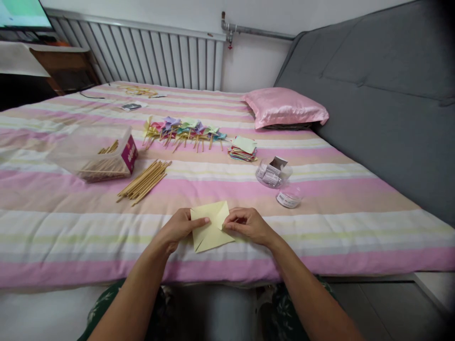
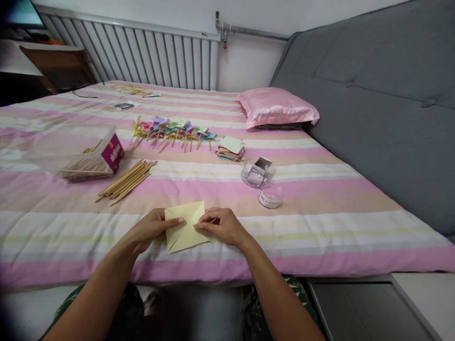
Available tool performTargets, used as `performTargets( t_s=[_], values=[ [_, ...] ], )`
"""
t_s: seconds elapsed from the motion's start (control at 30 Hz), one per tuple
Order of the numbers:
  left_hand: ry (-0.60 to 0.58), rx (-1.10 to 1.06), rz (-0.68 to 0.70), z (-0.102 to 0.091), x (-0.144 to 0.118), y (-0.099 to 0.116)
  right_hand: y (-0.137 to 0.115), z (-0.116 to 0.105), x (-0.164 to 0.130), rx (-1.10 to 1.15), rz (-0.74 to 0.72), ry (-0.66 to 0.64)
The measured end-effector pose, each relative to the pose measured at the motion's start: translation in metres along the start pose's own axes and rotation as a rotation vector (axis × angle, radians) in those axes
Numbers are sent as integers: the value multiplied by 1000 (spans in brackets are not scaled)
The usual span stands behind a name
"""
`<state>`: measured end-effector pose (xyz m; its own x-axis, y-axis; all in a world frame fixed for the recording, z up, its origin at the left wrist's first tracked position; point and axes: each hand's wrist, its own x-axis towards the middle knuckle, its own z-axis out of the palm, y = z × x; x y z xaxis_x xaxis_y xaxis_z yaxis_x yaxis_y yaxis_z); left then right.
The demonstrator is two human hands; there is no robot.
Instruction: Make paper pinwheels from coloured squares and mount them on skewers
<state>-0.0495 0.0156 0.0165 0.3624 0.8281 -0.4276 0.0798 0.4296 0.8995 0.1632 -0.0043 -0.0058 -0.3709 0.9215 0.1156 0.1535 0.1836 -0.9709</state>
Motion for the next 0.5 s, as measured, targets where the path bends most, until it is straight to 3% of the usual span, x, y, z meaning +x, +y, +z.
performTargets(
  t_s=[0.23, 0.5],
  values=[
    [14, -37, 14, 3, -1, 0, 2, 4, -1, 89, 91, 13],
    [25, -63, 33, 2, 0, -1, 2, 3, 0, 238, 87, 24]
  ],
)
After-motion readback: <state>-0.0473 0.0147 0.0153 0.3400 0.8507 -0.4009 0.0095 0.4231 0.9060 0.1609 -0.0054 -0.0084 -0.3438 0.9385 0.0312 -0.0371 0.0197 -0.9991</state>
